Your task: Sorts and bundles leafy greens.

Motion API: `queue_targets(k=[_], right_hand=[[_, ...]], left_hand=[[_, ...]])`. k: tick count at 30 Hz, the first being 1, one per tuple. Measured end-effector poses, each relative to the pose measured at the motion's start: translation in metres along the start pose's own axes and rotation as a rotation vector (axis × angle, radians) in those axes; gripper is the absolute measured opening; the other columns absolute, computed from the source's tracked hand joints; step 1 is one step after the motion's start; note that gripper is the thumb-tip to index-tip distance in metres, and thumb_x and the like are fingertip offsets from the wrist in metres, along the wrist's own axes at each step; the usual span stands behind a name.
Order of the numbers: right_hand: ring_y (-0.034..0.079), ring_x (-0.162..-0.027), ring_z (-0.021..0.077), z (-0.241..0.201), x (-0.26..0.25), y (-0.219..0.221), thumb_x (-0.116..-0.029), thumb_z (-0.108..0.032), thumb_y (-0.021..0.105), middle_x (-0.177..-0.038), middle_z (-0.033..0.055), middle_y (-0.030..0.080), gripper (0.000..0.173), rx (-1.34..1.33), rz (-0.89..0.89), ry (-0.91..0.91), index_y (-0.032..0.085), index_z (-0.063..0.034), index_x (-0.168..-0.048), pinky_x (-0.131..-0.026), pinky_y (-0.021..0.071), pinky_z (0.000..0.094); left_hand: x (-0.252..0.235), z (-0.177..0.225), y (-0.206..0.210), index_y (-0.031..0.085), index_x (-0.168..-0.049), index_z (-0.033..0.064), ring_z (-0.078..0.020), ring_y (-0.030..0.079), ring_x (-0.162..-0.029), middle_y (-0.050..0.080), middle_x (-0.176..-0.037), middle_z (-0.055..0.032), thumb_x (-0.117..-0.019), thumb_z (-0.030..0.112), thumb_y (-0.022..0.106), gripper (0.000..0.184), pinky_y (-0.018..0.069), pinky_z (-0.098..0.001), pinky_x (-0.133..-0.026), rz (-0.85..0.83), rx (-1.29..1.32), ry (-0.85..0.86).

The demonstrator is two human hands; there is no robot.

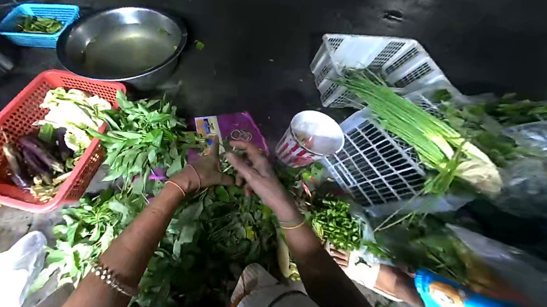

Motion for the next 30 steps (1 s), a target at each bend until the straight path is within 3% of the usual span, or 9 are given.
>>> queue_targets(k=[2, 5, 7, 11, 13, 16, 21, 28, 30], right_hand=[[0.063, -0.074, 0.016, 0.015, 0.003, 0.004, -0.0989, -0.036, 0.066, -0.105, 0.012, 0.068, 0.04, 0.083, 0.073, -0.075, 0.064, -0.0051, -0.124, -0.067, 0.0549, 0.0366], [0.04, -0.046, 0.0033, 0.053, 0.013, 0.009, -0.1003, -0.029, 0.065, -0.065, -0.0018, 0.051, 0.023, -0.18, 0.152, 0.028, 0.062, -0.0063, -0.104, -0.045, 0.0378, 0.0209], [0.041, -0.046, 0.0024, 0.076, 0.023, 0.009, -0.1023, -0.023, 0.061, -0.063, -0.0033, 0.051, 0.016, -0.313, 0.198, 0.1, 0.061, -0.0077, -0.1, -0.044, 0.0379, 0.0193], [0.054, -0.061, 0.0194, 0.155, 0.029, -0.007, -0.101, -0.027, 0.066, -0.082, 0.0128, 0.061, 0.029, -0.019, 0.344, 0.247, 0.063, 0.0002, -0.111, -0.058, 0.0497, 0.039], [0.065, -0.078, 0.0344, 0.195, 0.036, -0.016, -0.1008, -0.03, 0.066, -0.094, 0.024, 0.066, 0.038, 0.185, 0.389, 0.376, 0.064, 0.0046, -0.115, -0.074, 0.0545, 0.0534], [0.065, -0.072, 0.0308, 0.221, 0.044, -0.024, -0.1015, -0.029, 0.065, -0.094, 0.0223, 0.068, 0.037, 0.176, 0.408, 0.425, 0.065, 0.003, -0.12, -0.071, 0.0554, 0.0493], [0.041, -0.045, 0.0098, 0.183, 0.039, -0.022, -0.0985, -0.033, 0.069, -0.063, 0.0028, 0.051, 0.032, -0.128, 0.383, 0.352, 0.064, -0.0026, -0.107, -0.047, 0.0421, 0.0294], [0.032, -0.038, -0.0003, 0.124, 0.047, -0.045, -0.1026, -0.023, 0.061, -0.059, -0.0066, 0.048, 0.012, -0.513, 0.254, 0.208, 0.063, -0.0128, -0.097, -0.037, 0.032, 0.0162], [0.032, -0.039, -0.0022, 0.116, 0.048, -0.053, -0.104, -0.026, 0.059, -0.067, -0.0065, 0.056, 0.014, -0.561, 0.277, 0.217, 0.065, -0.0133, -0.103, -0.037, 0.0318, 0.0144]], left_hand=[[-0.003, 0.009, 0.013, 0.033, -0.155, -0.0028, -0.0368, 0.063, -0.117, 0.062, -0.13, -0.0268, -0.0808, 0.018, 0.086, 0.093, 0.0486, -0.0561, -0.101, -0.02, -0.031, 0.106], [-0.007, 0.005, 0.028, -0.027, -0.158, 0.0115, -0.0361, 0.069, -0.106, 0.061, -0.125, -0.0308, -0.0797, 0.019, 0.088, 0.14, 0.0543, -0.0545, -0.094, -0.107, -0.022, 0.096], [-0.015, 0.004, 0.042, -0.032, -0.156, 0.014, -0.0369, 0.069, -0.104, 0.063, -0.122, -0.0296, -0.073, 0.022, 0.094, 0.151, 0.0546, -0.0557, -0.093, -0.089, -0.06, 0.162], [-0.019, -0.002, 0.036, 0.015, -0.167, 0.0204, -0.0457, 0.044, -0.141, 0.044, -0.155, -0.0241, -0.0842, 0.055, 0.079, 0.11, 0.0237, -0.0787, -0.11, 0.179, -0.287, 0.283], [-0.015, -0.021, 0.025, 0.049, -0.153, 0.0138, -0.0331, 0.055, -0.132, 0.058, -0.144, -0.017, -0.0972, 0.039, 0.068, 0.064, 0.0426, -0.0567, -0.111, 0.456, -0.003, 0.284], [0.015, -0.045, 0.058, 0.033, -0.157, 0.0146, -0.0286, 0.06, -0.12, 0.057, -0.14, -0.0138, -0.0921, 0.026, 0.073, 0.077, 0.0546, -0.0486, -0.094, 0.532, 0.259, 0.151], [0.001, -0.074, 0.16, 0.017, -0.166, 0.0131, -0.0484, 0.001, -0.156, 0.008, -0.171, -0.0201, -0.0566, 0.078, 0.082, 0.143, 0.003, -0.0889, -0.105, 0.372, -0.469, 0.034], [-0.016, -0.054, 0.108, 0.049, -0.151, 0.0063, -0.051, 0.045, -0.14, 0.063, -0.139, -0.0173, -0.0516, 0.023, 0.094, 0.111, 0.0159, -0.0886, -0.103, 0.571, -0.454, 0.419], [-0.025, -0.036, 0.096, 0.05, -0.149, 0.0048, -0.046, 0.067, -0.111, 0.072, -0.119, -0.02, -0.0592, 0.014, 0.092, 0.099, 0.0384, -0.0777, -0.099, 0.463, -0.416, 0.412]])
Point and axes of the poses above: each hand's wrist, its own x-axis away from the middle knuckle, its own y-axis out of the palm, z = x × y, the point moved 5 cm from there along -x, towards the middle knuckle
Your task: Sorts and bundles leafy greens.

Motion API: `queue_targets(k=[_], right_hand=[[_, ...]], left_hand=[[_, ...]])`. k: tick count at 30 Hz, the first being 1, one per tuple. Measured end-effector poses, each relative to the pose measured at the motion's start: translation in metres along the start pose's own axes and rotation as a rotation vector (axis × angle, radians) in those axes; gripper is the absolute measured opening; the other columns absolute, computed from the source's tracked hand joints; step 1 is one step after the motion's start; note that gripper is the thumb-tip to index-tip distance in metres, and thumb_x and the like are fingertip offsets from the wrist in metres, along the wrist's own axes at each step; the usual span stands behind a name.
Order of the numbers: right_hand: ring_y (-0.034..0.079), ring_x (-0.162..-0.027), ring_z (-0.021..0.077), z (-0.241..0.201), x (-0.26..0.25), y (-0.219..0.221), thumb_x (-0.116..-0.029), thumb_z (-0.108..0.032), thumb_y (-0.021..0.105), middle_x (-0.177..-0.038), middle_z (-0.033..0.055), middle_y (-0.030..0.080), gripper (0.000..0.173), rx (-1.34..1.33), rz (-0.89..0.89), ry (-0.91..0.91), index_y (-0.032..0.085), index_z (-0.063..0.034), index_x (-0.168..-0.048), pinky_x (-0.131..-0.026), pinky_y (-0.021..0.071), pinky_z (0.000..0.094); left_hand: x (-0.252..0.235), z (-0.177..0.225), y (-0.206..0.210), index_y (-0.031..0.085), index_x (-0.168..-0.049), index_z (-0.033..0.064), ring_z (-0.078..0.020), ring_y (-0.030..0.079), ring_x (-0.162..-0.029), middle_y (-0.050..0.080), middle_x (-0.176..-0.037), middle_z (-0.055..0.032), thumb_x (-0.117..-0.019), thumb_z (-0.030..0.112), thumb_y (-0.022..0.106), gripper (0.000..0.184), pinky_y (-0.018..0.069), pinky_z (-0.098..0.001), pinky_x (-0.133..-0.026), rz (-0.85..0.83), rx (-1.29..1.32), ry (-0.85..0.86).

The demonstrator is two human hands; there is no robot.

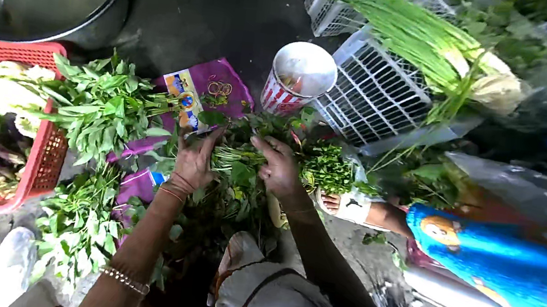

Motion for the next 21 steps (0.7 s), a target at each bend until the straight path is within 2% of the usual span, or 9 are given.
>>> queue_targets(k=[1, 3, 5, 6, 7, 12, 15, 18, 21], right_hand=[[0.033, -0.04, -0.0026, -0.003, 0.0, -0.002, -0.1045, -0.028, 0.058, -0.07, -0.006, 0.058, 0.017, -0.013, 0.03, 0.01, 0.065, -0.013, -0.108, -0.037, 0.0318, 0.0139], [0.04, -0.045, 0.002, -0.004, -0.003, -0.011, -0.1059, -0.04, 0.054, -0.08, -0.0019, 0.06, 0.033, 0.068, 0.129, 0.027, 0.06, -0.013, -0.124, -0.04, 0.0376, 0.0182], [0.064, -0.071, 0.0215, 0.003, 0.0, -0.027, -0.1059, -0.056, 0.044, -0.117, 0.0112, 0.062, 0.056, 0.232, 0.215, 0.053, 0.041, -0.0198, -0.149, -0.056, 0.0564, 0.0396], [0.069, -0.092, 0.0358, 0.008, 0.002, -0.035, -0.1043, -0.059, 0.045, -0.137, 0.0178, 0.056, 0.065, 0.263, 0.263, 0.053, 0.031, -0.0249, -0.157, -0.067, 0.0602, 0.0559], [0.069, -0.103, 0.0414, 0.014, 0.004, -0.04, -0.103, -0.059, 0.048, -0.147, 0.0199, 0.051, 0.069, 0.304, 0.313, 0.012, 0.027, -0.0259, -0.16, -0.073, 0.06, 0.0625], [0.061, -0.119, 0.0328, 0.015, 0.025, -0.015, -0.0946, -0.037, 0.068, -0.146, 0.0244, 0.048, 0.058, 0.653, 0.435, -0.449, 0.055, -0.0031, -0.139, -0.09, 0.0574, 0.048], [0.055, -0.128, 0.04, 0.014, 0.026, 0.001, -0.0825, -0.042, 0.076, -0.152, 0.0238, 0.044, 0.057, 0.926, 0.454, -0.662, 0.066, -0.0092, -0.128, -0.094, 0.0545, 0.0534], [0.047, -0.134, 0.0482, 0.017, 0.015, -0.005, -0.0807, -0.032, 0.081, -0.16, 0.0231, 0.035, 0.067, 1.054, 0.407, -0.474, 0.058, -0.0115, -0.14, -0.098, 0.0478, 0.0635], [0.052, -0.129, 0.0443, 0.033, 0.004, -0.038, -0.0915, -0.023, 0.074, -0.155, 0.0234, 0.041, 0.069, 0.583, 0.346, -0.104, 0.042, -0.0106, -0.152, -0.093, 0.051, 0.0629]], left_hand=[[-0.009, 0.004, -0.006, 0.049, -0.149, 0.0043, -0.0459, 0.072, -0.092, 0.073, -0.108, -0.0229, -0.0639, 0.011, 0.09, 0.095, 0.0515, -0.0705, -0.083, -0.077, 0.024, -0.035], [-0.022, 0.011, -0.018, 0.039, -0.153, 0.0063, -0.0494, 0.07, -0.08, 0.071, -0.1, -0.0274, -0.0726, 0.01, 0.087, 0.094, 0.0548, -0.0662, -0.072, -0.261, -0.007, -0.139], [-0.027, 0.018, -0.03, 0.032, -0.156, 0.0078, -0.051, 0.069, -0.082, 0.07, -0.1, -0.0283, -0.0772, 0.01, 0.084, 0.095, 0.054, -0.0667, -0.07, -0.386, -0.139, -0.207], [-0.027, 0.02, -0.031, 0.031, -0.155, 0.0085, -0.0508, 0.069, -0.082, 0.07, -0.101, -0.0281, -0.0788, 0.011, 0.084, 0.093, 0.0542, -0.0664, -0.068, -0.409, -0.198, -0.232], [-0.027, 0.02, -0.029, 0.032, -0.154, 0.0089, -0.0508, 0.069, -0.084, 0.069, -0.104, -0.0283, -0.0819, 0.012, 0.082, 0.088, 0.0545, -0.0658, -0.069, -0.445, -0.26, -0.269], [-0.019, 0.024, -0.007, 0.033, -0.156, 0.0153, -0.0511, 0.068, -0.088, 0.064, -0.115, -0.0313, -0.0967, 0.005, 0.062, 0.067, 0.0556, -0.0619, -0.07, -0.577, -0.435, -0.36], [-0.016, 0.029, -0.008, 0.038, -0.153, 0.0168, -0.0521, 0.068, -0.087, 0.064, -0.113, -0.0317, -0.0933, 0.006, 0.068, 0.068, 0.0549, -0.0638, -0.068, -0.547, -0.383, -0.379], [-0.016, 0.028, -0.012, 0.037, -0.154, 0.0206, -0.0541, 0.067, -0.092, 0.067, -0.111, -0.0304, -0.089, 0.014, 0.075, 0.076, 0.0529, -0.0686, -0.072, -0.589, -0.281, -0.429], [-0.009, 0.005, -0.01, 0.045, -0.15, 0.0187, -0.0545, 0.067, -0.098, 0.069, -0.108, -0.0304, -0.0862, 0.021, 0.082, 0.074, 0.0504, -0.0725, -0.082, -0.544, -0.03, -0.489]])
Point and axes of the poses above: each hand's wrist, its own x-axis away from the middle knuckle, its own y-axis out of the palm, z = x × y, the point moved 5 cm from there along -x, towards the middle knuckle
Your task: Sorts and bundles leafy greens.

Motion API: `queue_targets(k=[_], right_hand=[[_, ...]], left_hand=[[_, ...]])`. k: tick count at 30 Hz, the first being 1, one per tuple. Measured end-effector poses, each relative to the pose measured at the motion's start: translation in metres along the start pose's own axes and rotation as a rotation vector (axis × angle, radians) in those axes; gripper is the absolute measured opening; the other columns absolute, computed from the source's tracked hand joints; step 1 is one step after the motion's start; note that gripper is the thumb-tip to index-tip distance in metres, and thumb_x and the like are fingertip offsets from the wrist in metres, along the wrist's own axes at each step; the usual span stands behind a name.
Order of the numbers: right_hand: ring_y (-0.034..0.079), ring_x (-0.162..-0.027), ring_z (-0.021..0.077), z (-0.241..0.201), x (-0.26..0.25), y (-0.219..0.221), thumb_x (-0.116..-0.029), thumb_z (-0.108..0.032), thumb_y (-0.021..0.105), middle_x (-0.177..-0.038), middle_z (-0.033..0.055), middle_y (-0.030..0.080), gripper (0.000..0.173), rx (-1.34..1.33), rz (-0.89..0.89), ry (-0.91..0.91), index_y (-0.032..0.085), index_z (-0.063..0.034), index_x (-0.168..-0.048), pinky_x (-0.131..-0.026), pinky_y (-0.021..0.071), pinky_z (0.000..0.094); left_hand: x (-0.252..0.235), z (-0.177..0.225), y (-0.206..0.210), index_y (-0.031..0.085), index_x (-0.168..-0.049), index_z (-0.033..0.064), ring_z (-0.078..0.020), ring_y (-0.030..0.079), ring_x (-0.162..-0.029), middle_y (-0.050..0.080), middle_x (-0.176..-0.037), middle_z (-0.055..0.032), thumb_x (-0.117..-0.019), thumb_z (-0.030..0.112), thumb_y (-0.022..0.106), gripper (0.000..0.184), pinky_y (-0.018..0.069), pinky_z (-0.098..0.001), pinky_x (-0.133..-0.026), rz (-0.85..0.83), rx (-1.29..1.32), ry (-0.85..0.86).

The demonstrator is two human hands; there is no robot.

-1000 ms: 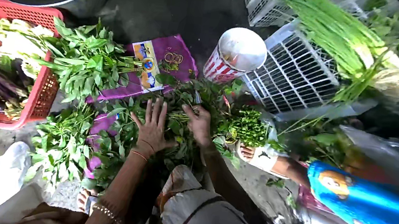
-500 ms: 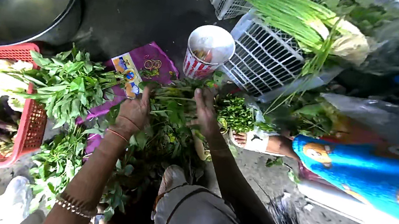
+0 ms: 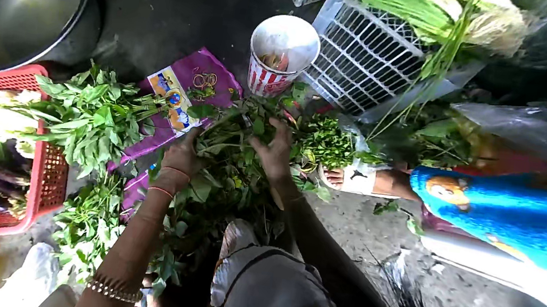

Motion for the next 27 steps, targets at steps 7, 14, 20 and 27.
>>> queue_targets(k=[7, 14, 20, 27], right_hand=[[0.058, -0.126, 0.0391, 0.046, -0.007, 0.001, -0.1074, -0.036, 0.036, -0.146, 0.0142, 0.051, 0.048, -0.883, -0.285, 0.419, 0.042, -0.0173, -0.151, -0.09, 0.054, 0.0642], [0.065, -0.108, 0.0262, 0.0, 0.017, 0.032, -0.092, -0.015, 0.066, -0.13, 0.0085, 0.06, 0.062, -0.668, -0.568, 0.233, 0.042, -0.0171, -0.149, -0.078, 0.061, 0.0503], [0.053, -0.056, 0.0067, -0.003, 0.011, 0.033, -0.0932, -0.013, 0.064, -0.083, 0.0015, 0.066, 0.034, -0.501, -0.387, 0.207, 0.063, -0.0162, -0.127, -0.045, 0.0412, 0.0209], [0.064, -0.104, 0.0265, 0.011, 0.013, -0.004, -0.0989, -0.024, 0.056, -0.128, 0.0055, 0.064, 0.03, -0.41, -0.238, 0.137, 0.063, -0.019, -0.127, -0.073, 0.0569, 0.0503]], left_hand=[[0.013, -0.022, 0.012, 0.046, -0.147, 0.0072, -0.0111, 0.063, -0.101, 0.064, -0.124, -0.0099, -0.0874, -0.009, 0.066, 0.065, 0.0546, -0.0301, -0.087, -0.181, 0.837, 0.081], [0.025, -0.019, 0.026, 0.056, -0.13, 0.0024, -0.0008, 0.063, -0.091, 0.067, -0.102, 0.0007, -0.0902, -0.006, 0.065, 0.041, 0.0543, -0.0198, -0.082, -0.259, 0.931, 0.001], [0.013, -0.012, 0.021, 0.038, -0.152, 0.0078, -0.0238, 0.064, -0.113, 0.061, -0.133, -0.0186, -0.0853, -0.005, 0.075, 0.077, 0.0553, -0.0417, -0.096, -0.284, 0.611, 0.104], [0.004, -0.026, 0.011, 0.054, -0.139, 0.011, -0.0402, 0.068, -0.106, 0.068, -0.121, -0.0214, -0.0765, 0.0, 0.085, 0.071, 0.0535, -0.064, -0.089, 0.034, 0.321, 0.234]])
Point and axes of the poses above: each hand's wrist, its own x-axis away from the middle knuckle, its own y-axis out of the palm, z = x × y, the point moved 5 cm from there along -x, towards the middle knuckle
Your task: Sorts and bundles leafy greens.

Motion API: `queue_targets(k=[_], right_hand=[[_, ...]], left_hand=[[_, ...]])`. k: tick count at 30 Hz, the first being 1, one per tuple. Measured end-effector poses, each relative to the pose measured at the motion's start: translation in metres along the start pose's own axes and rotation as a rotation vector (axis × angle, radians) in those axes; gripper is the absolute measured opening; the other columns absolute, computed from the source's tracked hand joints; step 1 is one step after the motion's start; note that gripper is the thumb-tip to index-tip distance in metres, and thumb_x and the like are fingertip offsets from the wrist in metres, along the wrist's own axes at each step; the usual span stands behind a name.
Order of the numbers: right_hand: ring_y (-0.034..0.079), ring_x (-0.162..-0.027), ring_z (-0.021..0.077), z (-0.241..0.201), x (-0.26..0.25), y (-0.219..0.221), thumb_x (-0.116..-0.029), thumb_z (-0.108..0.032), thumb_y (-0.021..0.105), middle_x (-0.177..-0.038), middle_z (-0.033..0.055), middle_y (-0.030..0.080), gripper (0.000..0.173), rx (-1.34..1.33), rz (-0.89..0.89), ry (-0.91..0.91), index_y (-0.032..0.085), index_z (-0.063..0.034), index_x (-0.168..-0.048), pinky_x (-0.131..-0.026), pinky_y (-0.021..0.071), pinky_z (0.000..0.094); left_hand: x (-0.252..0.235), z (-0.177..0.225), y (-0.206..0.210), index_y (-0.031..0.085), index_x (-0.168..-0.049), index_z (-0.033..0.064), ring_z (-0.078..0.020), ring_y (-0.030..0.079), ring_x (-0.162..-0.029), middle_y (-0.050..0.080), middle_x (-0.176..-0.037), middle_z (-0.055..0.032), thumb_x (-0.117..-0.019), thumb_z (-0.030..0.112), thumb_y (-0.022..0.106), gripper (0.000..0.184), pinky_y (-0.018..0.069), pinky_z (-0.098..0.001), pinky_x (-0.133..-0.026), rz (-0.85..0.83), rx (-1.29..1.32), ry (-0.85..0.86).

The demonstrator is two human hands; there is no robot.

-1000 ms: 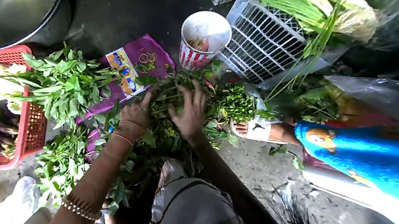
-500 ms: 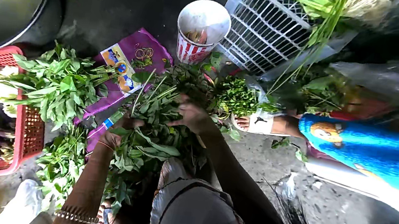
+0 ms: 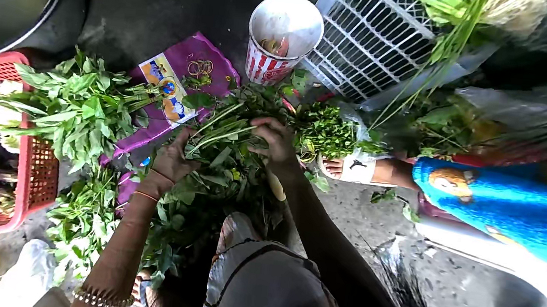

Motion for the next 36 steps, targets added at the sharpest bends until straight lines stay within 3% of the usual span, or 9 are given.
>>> queue_targets(k=[4, 9, 12, 21, 25, 27, 31, 34, 36], right_hand=[[0.06, -0.106, 0.0268, -0.013, 0.004, -0.001, -0.0955, -0.027, 0.052, -0.132, 0.0061, 0.062, 0.041, 0.131, -0.007, -0.128, 0.061, -0.0215, -0.135, -0.071, 0.0515, 0.0492], [0.052, -0.134, 0.03, -0.041, -0.01, 0.01, -0.0848, -0.017, 0.079, -0.142, 0.0167, 0.056, 0.048, 0.371, -0.071, -0.522, 0.064, -0.0026, -0.128, -0.109, 0.0459, 0.0491], [0.062, -0.115, 0.0307, -0.043, -0.016, 0.038, -0.074, -0.028, 0.089, -0.119, 0.0175, 0.066, 0.039, 0.497, -0.095, -0.672, 0.074, -0.0018, -0.099, -0.097, 0.0527, 0.0491], [0.07, -0.088, 0.0352, -0.041, -0.005, 0.037, -0.0822, -0.021, 0.083, -0.105, 0.017, 0.07, 0.023, 0.888, 0.203, -0.555, 0.073, -0.0052, -0.097, -0.07, 0.0567, 0.0568], [0.064, -0.101, 0.0447, -0.034, -0.013, 0.007, -0.0882, -0.023, 0.074, -0.106, 0.021, 0.067, 0.022, 1.076, 0.345, -0.57, 0.068, -0.0024, -0.095, -0.074, 0.0519, 0.0626], [0.058, -0.117, 0.0469, -0.037, -0.018, -0.01, -0.0839, -0.012, 0.081, -0.125, 0.024, 0.063, 0.033, 0.923, 0.197, -0.48, 0.067, -0.0001, -0.111, -0.088, 0.0488, 0.0657], [0.06, -0.123, 0.0211, -0.041, -0.017, 0.015, -0.0849, -0.007, 0.074, -0.139, 0.0092, 0.06, 0.057, 0.389, -0.324, -0.359, 0.056, -0.0097, -0.139, -0.1, 0.0528, 0.0421], [0.065, -0.081, 0.0191, -0.035, -0.015, 0.036, -0.0911, -0.005, 0.072, -0.102, 0.0126, 0.07, 0.035, 0.271, -0.266, -0.319, 0.06, -0.0057, -0.124, -0.069, 0.0553, 0.036], [0.062, -0.076, 0.0141, -0.035, -0.023, 0.038, -0.0914, 0.0, 0.066, -0.094, 0.0106, 0.069, 0.024, 0.283, -0.218, -0.314, 0.065, -0.0028, -0.115, -0.067, 0.0523, 0.0311]], left_hand=[[0.006, 0.012, 0.006, 0.062, -0.133, 0.0129, -0.0482, 0.069, -0.085, 0.063, -0.127, -0.0254, -0.0715, 0.009, 0.088, 0.067, 0.0549, -0.0658, -0.065, 0.223, -0.372, 0.123], [0.012, 0.022, 0.004, 0.067, -0.126, 0.0096, -0.0412, 0.066, -0.058, 0.064, -0.117, -0.0283, -0.0658, 0.004, 0.086, 0.064, 0.0509, -0.0548, -0.045, 0.442, -0.523, 0.375], [0.012, 0.026, 0.009, 0.067, -0.126, 0.0102, -0.0372, 0.064, -0.055, 0.064, -0.115, -0.0265, -0.0686, 0.002, 0.082, 0.06, 0.0504, -0.0507, -0.043, 0.476, -0.576, 0.456], [0.016, 0.027, 0.009, 0.063, -0.134, 0.0125, -0.0356, 0.063, -0.055, 0.061, -0.116, -0.027, -0.0726, 0.0, 0.078, 0.065, 0.0496, -0.0477, -0.041, 0.526, -0.604, 0.439], [0.017, 0.024, 0.012, 0.067, -0.129, 0.0138, -0.0362, 0.063, -0.054, 0.06, -0.117, -0.0292, -0.0743, 0.002, 0.079, 0.057, 0.0496, -0.0481, -0.041, 0.49, -0.584, 0.416], [0.017, 0.019, 0.01, 0.066, -0.129, 0.0117, -0.0375, 0.064, -0.056, 0.061, -0.118, -0.0294, -0.0699, 0.003, 0.083, 0.062, 0.0509, -0.0495, -0.043, 0.477, -0.569, 0.39], [0.017, 0.013, 0.013, 0.065, -0.131, 0.0123, -0.0402, 0.066, -0.061, 0.06, -0.122, -0.0301, -0.0664, 0.004, 0.087, 0.069, 0.0527, -0.0524, -0.047, 0.431, -0.512, 0.36], [0.017, 0.011, 0.014, 0.066, -0.128, 0.011, -0.0396, 0.066, -0.06, 0.061, -0.121, -0.0291, -0.0622, 0.006, 0.089, 0.07, 0.0519, -0.0526, -0.045, 0.426, -0.495, 0.409], [0.018, 0.007, 0.007, 0.069, -0.123, 0.0126, -0.04, 0.066, -0.061, 0.063, -0.118, -0.0274, -0.0648, 0.005, 0.087, 0.062, 0.0517, -0.0538, -0.045, 0.413, -0.507, 0.374]])
Point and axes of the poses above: each hand's wrist, its own x-axis away from the middle knuckle, its own y-axis out of the palm, z = x × y, the point moved 5 cm from there along -x, towards the middle knuckle
